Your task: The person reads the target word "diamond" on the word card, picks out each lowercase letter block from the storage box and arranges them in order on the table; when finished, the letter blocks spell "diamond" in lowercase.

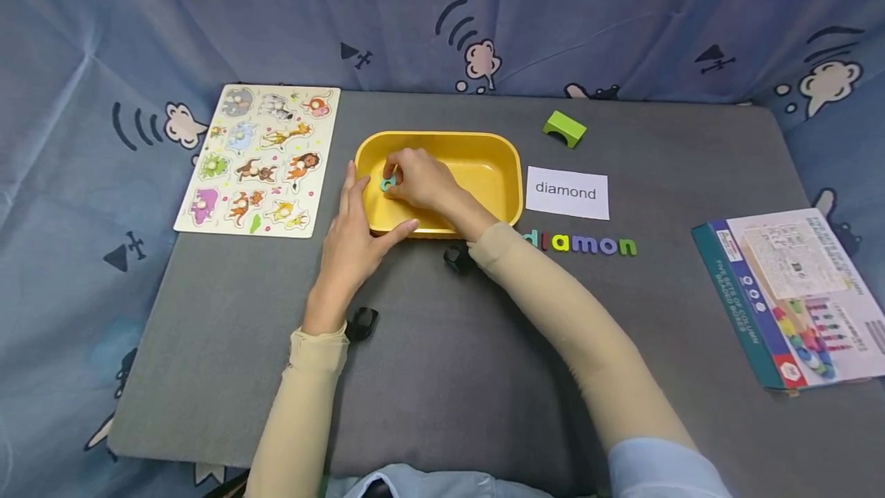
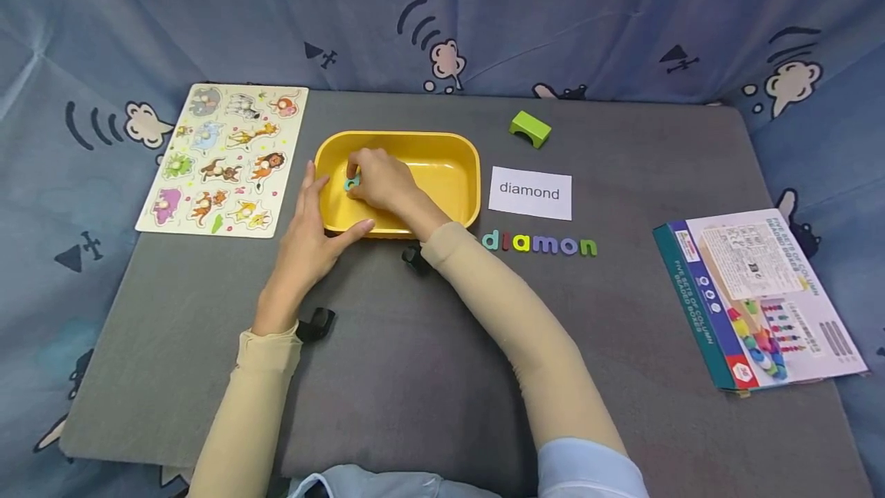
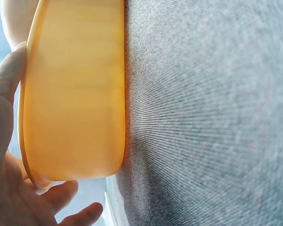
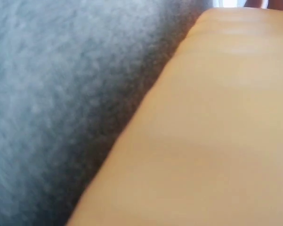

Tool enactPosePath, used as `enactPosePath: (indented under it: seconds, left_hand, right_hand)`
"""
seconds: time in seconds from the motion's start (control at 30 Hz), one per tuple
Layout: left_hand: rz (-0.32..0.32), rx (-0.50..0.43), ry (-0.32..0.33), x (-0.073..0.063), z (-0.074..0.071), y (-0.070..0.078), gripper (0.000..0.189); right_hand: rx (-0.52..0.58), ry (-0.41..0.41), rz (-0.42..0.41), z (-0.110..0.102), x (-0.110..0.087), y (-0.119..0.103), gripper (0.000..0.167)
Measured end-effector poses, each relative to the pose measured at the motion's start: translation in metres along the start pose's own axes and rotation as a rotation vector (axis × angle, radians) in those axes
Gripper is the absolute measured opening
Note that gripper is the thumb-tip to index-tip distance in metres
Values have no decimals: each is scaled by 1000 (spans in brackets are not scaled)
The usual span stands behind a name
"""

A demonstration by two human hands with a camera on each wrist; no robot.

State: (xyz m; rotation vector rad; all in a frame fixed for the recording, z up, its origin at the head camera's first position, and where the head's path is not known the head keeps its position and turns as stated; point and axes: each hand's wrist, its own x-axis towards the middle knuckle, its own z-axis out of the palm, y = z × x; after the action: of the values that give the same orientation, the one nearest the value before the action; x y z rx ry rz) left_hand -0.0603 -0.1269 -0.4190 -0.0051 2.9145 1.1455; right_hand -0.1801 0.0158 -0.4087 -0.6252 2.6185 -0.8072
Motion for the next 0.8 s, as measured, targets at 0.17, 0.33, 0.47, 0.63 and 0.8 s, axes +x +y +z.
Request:
enactPosePath:
  seconds: [0.17,0.33,0.47,0.63,0.8]
  left_hand:
    - [3,-6,1,0,0,1,106]
    - [-13,-15,-8,-1,0,2,107]
    - [-24,-18,-12,0,1,3,108]
    - [-26,-10,-3,0,1,2,108]
    - [-32,-12,-5,-1,1,3,109]
  right_hand:
    - [-29,-48,-5,-7,-7,6,18]
    - [-2,-59,-13,-26,-24,12,19]
    - [56,8,-37,-44,-49,22,20]
    - [107,166,-117,-65,-85,46,21]
    - [84,368,-141,-79,-128,81,25]
